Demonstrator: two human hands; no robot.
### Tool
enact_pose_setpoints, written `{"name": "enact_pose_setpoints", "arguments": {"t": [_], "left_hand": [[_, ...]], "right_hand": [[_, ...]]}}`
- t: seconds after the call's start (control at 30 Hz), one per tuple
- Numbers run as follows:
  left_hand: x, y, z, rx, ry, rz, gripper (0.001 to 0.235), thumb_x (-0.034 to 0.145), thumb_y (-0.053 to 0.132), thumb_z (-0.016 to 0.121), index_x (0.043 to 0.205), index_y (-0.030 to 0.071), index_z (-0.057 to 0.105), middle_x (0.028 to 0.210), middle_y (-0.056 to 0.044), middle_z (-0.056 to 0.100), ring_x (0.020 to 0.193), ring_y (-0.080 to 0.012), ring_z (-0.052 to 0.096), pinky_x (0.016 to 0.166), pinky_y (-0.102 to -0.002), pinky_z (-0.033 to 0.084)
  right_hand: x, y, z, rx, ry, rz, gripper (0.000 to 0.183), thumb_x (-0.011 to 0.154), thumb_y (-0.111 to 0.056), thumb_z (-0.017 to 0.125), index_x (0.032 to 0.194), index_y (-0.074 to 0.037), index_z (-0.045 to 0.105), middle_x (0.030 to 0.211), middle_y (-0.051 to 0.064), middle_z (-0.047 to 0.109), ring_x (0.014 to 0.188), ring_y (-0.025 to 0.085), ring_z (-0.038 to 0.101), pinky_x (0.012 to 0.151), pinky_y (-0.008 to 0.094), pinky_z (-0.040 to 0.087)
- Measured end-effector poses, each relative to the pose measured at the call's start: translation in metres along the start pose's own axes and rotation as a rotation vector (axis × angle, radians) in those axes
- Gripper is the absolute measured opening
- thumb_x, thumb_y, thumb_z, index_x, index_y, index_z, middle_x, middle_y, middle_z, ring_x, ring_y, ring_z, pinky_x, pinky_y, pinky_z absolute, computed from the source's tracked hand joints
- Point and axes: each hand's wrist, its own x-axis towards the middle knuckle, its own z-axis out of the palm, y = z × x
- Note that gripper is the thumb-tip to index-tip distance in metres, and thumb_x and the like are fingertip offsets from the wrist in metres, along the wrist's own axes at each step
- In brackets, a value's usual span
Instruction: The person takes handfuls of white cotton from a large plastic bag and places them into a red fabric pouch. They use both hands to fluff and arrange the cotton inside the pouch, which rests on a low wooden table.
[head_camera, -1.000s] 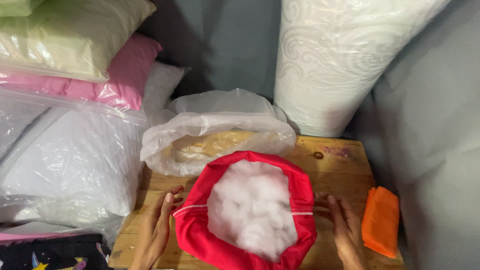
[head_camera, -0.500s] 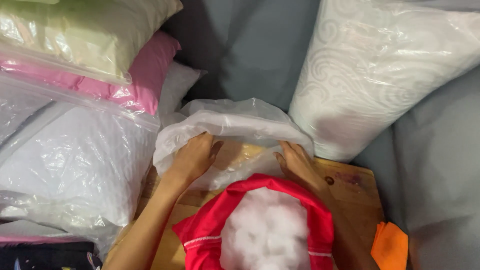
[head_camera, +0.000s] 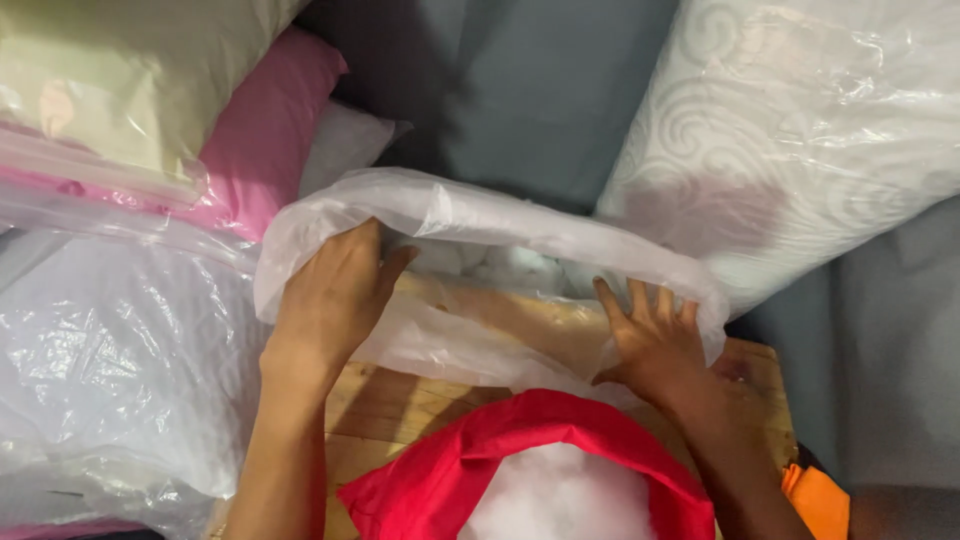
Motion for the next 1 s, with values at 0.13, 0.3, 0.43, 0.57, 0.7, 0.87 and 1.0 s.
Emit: {"name": "enact_pose_setpoints", "arguments": {"t": [0.13, 0.3, 0.43, 0.57, 0.7, 0.87, 1.0], "left_hand": [[-0.015, 0.010, -0.002, -0.009, -0.052, -0.034, 0.027, 0.099, 0.031, 0.062, 0.112, 0.007, 0.064, 0.100, -0.022, 0.075, 0.101, -0.0438, 0.073, 0.084, -0.055, 0.058], [-0.010, 0.019, 0.002, -0.108, 0.287, 0.448, 0.052, 0.099, 0.023, 0.064, 0.145, 0.008, 0.045, 0.133, -0.028, 0.051, 0.118, -0.0499, 0.055, 0.089, -0.055, 0.050], [-0.011, 0.029, -0.003, -0.179, 0.204, 0.469, 0.055, 0.099, 0.028, 0.063, 0.146, 0.007, 0.043, 0.138, -0.024, 0.052, 0.119, -0.0449, 0.058, 0.089, -0.052, 0.051], [-0.014, 0.034, -0.010, -0.178, 0.092, 0.365, 0.046, 0.101, 0.032, 0.058, 0.141, 0.015, 0.046, 0.125, -0.021, 0.053, 0.106, -0.0443, 0.059, 0.079, -0.055, 0.054], [-0.015, 0.029, -0.014, -0.145, 0.083, 0.339, 0.041, 0.103, 0.024, 0.056, 0.142, 0.019, 0.046, 0.095, -0.016, 0.056, 0.084, -0.0365, 0.060, 0.069, -0.047, 0.052], [-0.015, 0.023, -0.023, -0.125, 0.098, 0.307, 0.050, 0.101, 0.019, 0.055, 0.149, 0.025, 0.045, 0.096, -0.019, 0.058, 0.084, -0.0403, 0.061, 0.072, -0.050, 0.051], [-0.012, 0.023, -0.023, -0.170, 0.046, 0.273, 0.052, 0.102, 0.017, 0.045, 0.152, 0.029, 0.046, 0.088, -0.018, 0.056, 0.072, -0.0382, 0.058, 0.064, -0.049, 0.050]], "right_hand": [[-0.006, -0.007, -0.009, -0.034, -0.037, -0.061, 0.124, 0.061, -0.046, 0.096, 0.161, -0.027, 0.024, 0.152, 0.012, 0.039, 0.136, 0.042, 0.041, 0.108, 0.059, 0.030], [0.044, -0.020, 0.003, 0.190, 0.002, -0.407, 0.083, 0.080, 0.019, 0.044, 0.157, -0.005, 0.024, 0.163, 0.027, 0.017, 0.151, 0.043, 0.017, 0.122, 0.057, 0.008], [0.115, -0.072, -0.021, 0.370, 0.031, -0.602, 0.053, 0.086, 0.012, 0.056, 0.137, -0.003, 0.052, 0.136, 0.023, 0.052, 0.124, 0.042, 0.054, 0.106, 0.046, 0.042], [0.165, -0.088, -0.026, 0.215, -0.066, -0.474, 0.050, 0.095, -0.007, 0.053, 0.145, -0.013, 0.055, 0.136, 0.014, 0.062, 0.121, 0.037, 0.062, 0.101, 0.045, 0.050], [0.166, -0.104, -0.030, 0.285, -0.034, -0.445, 0.048, 0.095, -0.012, 0.054, 0.142, -0.014, 0.055, 0.133, 0.012, 0.062, 0.120, 0.034, 0.061, 0.102, 0.044, 0.048], [0.163, -0.117, -0.044, 0.365, 0.020, -0.421, 0.045, 0.095, -0.019, 0.055, 0.140, -0.016, 0.055, 0.129, 0.010, 0.063, 0.119, 0.030, 0.060, 0.104, 0.043, 0.045], [0.154, -0.122, -0.051, 0.457, 0.055, -0.383, 0.043, 0.095, -0.025, 0.056, 0.137, -0.017, 0.055, 0.125, 0.008, 0.063, 0.118, 0.027, 0.059, 0.105, 0.041, 0.043]]}}
